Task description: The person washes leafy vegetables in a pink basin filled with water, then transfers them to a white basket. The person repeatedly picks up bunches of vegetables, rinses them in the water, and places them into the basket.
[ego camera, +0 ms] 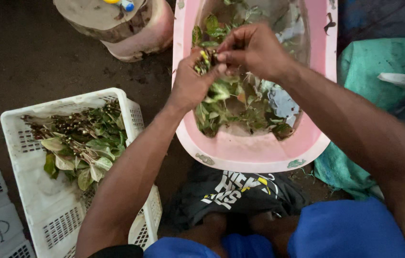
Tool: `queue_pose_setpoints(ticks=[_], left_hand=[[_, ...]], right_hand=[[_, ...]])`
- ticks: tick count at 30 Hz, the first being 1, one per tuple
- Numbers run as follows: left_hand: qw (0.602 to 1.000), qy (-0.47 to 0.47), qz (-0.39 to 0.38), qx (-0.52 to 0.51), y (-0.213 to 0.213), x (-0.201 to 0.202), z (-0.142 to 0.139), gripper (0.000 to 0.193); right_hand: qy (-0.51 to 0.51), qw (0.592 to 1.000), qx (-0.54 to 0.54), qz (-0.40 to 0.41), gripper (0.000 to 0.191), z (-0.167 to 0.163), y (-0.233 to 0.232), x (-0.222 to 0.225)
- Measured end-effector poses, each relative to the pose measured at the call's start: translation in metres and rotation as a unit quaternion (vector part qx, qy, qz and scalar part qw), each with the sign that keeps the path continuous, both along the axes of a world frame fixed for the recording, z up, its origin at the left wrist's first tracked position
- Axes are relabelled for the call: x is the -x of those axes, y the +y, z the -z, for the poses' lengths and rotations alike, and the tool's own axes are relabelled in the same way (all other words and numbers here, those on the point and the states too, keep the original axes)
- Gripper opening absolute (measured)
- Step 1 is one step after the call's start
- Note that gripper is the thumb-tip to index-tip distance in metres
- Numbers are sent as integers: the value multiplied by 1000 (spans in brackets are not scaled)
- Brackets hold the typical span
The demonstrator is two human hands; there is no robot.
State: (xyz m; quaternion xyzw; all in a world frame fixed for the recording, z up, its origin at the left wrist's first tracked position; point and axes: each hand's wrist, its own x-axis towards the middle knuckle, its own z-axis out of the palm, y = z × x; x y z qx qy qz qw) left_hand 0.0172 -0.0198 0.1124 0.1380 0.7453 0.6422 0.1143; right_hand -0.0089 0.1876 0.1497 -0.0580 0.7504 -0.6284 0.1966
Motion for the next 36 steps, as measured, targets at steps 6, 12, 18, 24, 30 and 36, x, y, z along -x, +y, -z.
queue_pose_setpoints(ticks=[6,12,18,24,30,36], left_hand=[[996,0,-66,-52,-23,10,-3,36],[967,-68,73,-236,-77,3,-15,34],[930,-169,257,-200,-101,-6,-12,33],[916,-234,238,-224,-98,-20,-2,32],[958,-167,115,-201,-94,-5,-6,29],[948,-211,37,-235,-71,3,-4,23]], right_hand=[[317,946,-65,9,9,-12,-7,4],[147,988,51,-6,11,-50,-9,20],[20,915,363,-174,11,-30,-56,63],[137,944,-269,-129,49,32,-83,71],[253,797,-485,-255,113,71,-63,36],[182,763,-514,-348,96,86,-43,-30]])
